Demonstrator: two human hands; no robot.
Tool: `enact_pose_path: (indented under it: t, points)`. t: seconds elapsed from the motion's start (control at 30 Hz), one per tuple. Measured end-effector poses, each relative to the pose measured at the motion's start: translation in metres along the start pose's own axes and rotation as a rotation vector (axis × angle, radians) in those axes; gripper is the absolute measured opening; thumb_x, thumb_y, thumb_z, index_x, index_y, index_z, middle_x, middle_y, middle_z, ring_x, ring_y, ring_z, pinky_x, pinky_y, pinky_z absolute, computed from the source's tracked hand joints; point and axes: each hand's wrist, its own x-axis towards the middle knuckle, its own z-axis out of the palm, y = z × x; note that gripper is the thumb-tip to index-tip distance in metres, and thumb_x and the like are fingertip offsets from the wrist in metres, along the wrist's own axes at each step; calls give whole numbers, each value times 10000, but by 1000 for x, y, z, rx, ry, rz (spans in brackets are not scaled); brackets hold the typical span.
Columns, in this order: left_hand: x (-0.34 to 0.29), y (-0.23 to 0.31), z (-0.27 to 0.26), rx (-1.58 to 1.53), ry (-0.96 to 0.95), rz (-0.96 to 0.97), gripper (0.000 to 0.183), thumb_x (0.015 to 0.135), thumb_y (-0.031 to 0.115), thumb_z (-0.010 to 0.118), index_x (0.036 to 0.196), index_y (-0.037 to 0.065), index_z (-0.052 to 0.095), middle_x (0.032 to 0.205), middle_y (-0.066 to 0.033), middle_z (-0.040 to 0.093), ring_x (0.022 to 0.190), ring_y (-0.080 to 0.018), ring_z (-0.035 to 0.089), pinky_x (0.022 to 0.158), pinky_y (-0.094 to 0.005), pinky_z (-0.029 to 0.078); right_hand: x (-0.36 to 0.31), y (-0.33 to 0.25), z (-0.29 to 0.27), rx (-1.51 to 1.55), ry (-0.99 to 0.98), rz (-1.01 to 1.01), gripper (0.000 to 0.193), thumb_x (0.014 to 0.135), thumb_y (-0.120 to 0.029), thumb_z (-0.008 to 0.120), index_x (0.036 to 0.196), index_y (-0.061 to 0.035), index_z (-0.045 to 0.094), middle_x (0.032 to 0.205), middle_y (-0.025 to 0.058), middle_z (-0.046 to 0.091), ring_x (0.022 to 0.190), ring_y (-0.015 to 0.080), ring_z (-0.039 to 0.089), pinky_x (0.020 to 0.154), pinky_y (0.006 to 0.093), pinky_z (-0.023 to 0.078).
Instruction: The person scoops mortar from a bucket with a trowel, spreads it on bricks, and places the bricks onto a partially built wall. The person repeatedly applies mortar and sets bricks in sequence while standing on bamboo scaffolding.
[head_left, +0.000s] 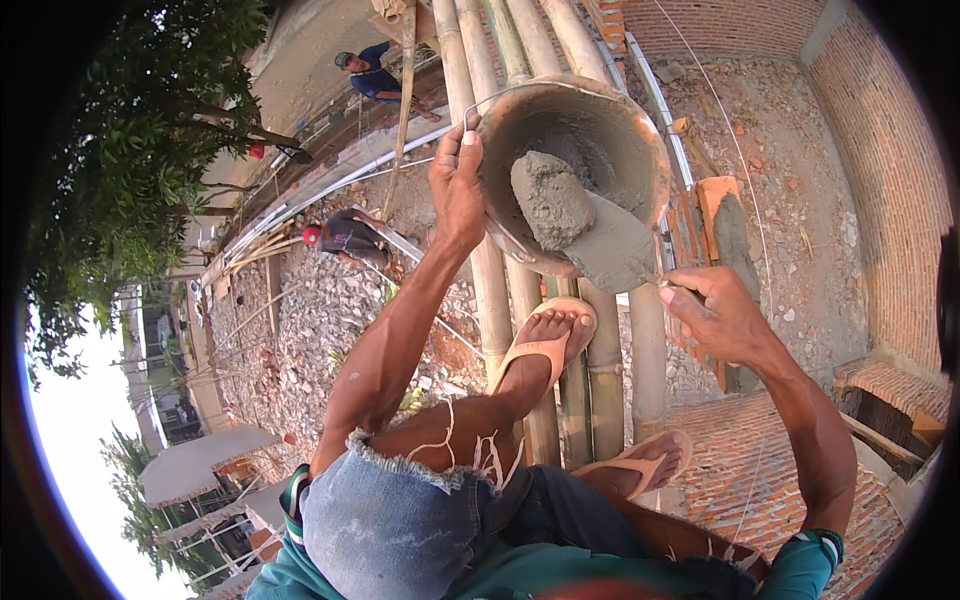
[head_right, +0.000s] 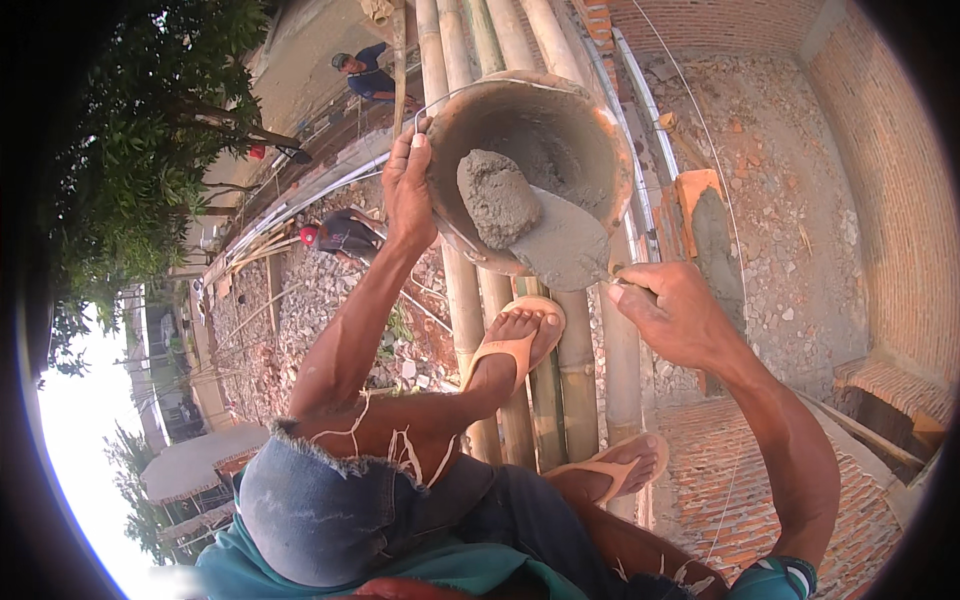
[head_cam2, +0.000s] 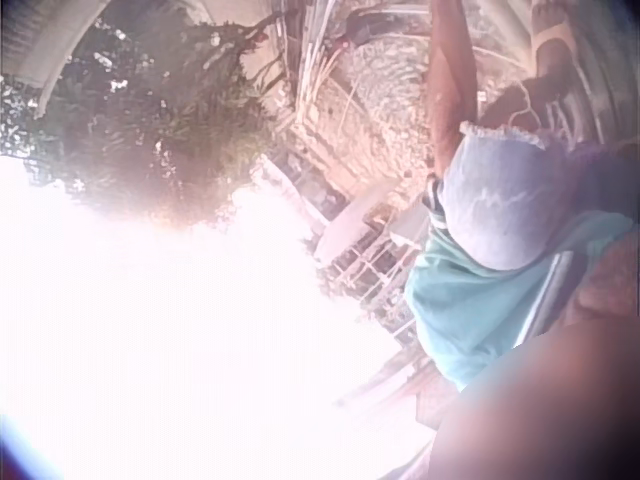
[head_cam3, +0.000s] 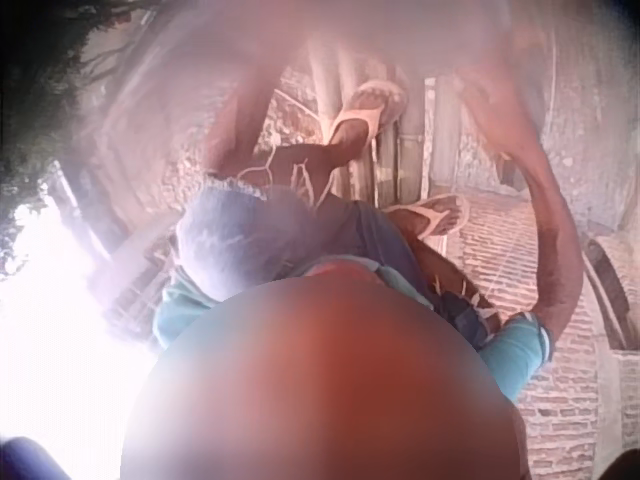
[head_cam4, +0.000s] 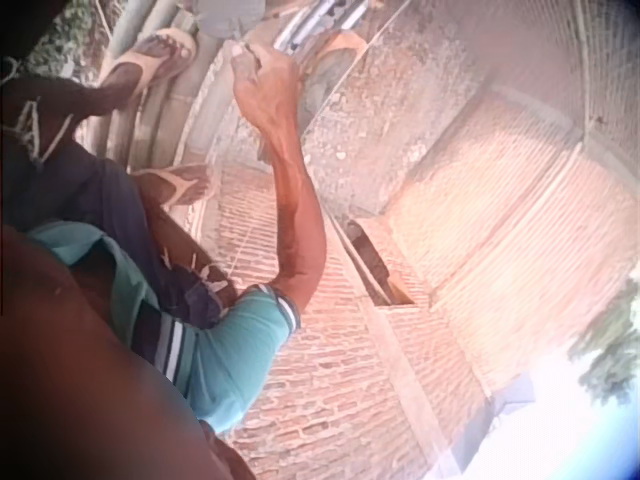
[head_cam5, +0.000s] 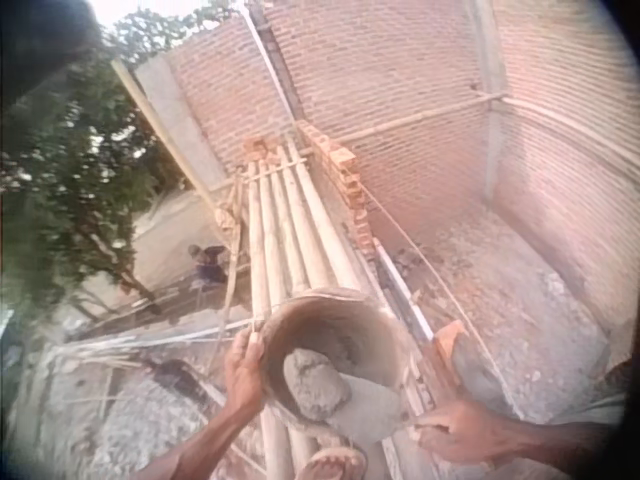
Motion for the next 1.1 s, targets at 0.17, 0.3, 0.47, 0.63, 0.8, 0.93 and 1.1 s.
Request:
enact_pose_path:
  t: [0.17, 0.3, 0.47, 0.63, 0.8, 0.93, 1.1]
  points:
    - [15, -19, -22, -78, 91, -78, 294, 1096, 268, 558, 1271, 49, 647, 960, 55, 541, 890, -65, 456, 825, -253, 406, -3, -12, -4, -43, 70, -86, 339, 992, -242, 625, 880, 77, 634, 711, 201, 558, 635, 289, 500, 660, 433, 442]
    - [20, -22, -24, -98, 85, -92, 270, 1101, 259, 546, 1255, 58, 639, 950, 52, 536, 884, -70, 452, 828, -263, 408, -2, -10, -1, -8, 20, 21, 340, 989, -241, 620, 903, 88, 639, 701, 186, 555, 647, 256, 520, 679, 424, 458]
    - [15, -15, -25, -129, 6, -119, 296, 1104, 239, 538, 1326, 57, 615, 1032, 37, 588, 931, -74, 484, 862, -261, 420, 5, -9, 4, 123, 79, 47, 375, 992, -285, 633, 898, 76, 670, 695, 90, 568, 634, 150, 520, 622, 360, 463]
    - [34, -15, -24, -106, -60, -108, 320, 1109, 248, 526, 1365, 75, 609, 1074, 25, 619, 971, -81, 519, 908, -257, 437, 22, -12, 8, 143, 73, 104, 406, 1002, -333, 636, 890, 54, 689, 705, 40, 555, 601, 118, 513, 568, 336, 468]
    - [74, -42, -37, 50, -65, -140, 327, 1116, 294, 489, 1293, 52, 620, 1021, -2, 625, 884, -100, 575, 780, -287, 507, 21, -7, 11, 175, 112, 122, 423, 1011, -336, 629, 871, 59, 678, 695, 56, 540, 578, 133, 529, 561, 341, 467]
    - [91, -62, -64, 201, -62, -129, 346, 1111, 269, 474, 1287, 16, 631, 1148, -59, 668, 1042, -147, 579, 922, -334, 455, -4, -12, -13, 167, 153, 99, 403, 1021, -324, 627, 912, 56, 707, 689, 52, 563, 556, 117, 523, 546, 316, 444]
    - [96, -46, -65, 425, -5, -333, 410, 1114, 337, 456, 1331, 31, 621, 1080, -54, 665, 948, -141, 590, 868, -334, 472, -74, -14, -63, 264, 309, 229, 380, 1023, -327, 647, 933, 35, 721, 712, 24, 596, 574, 76, 524, 537, 271, 419]
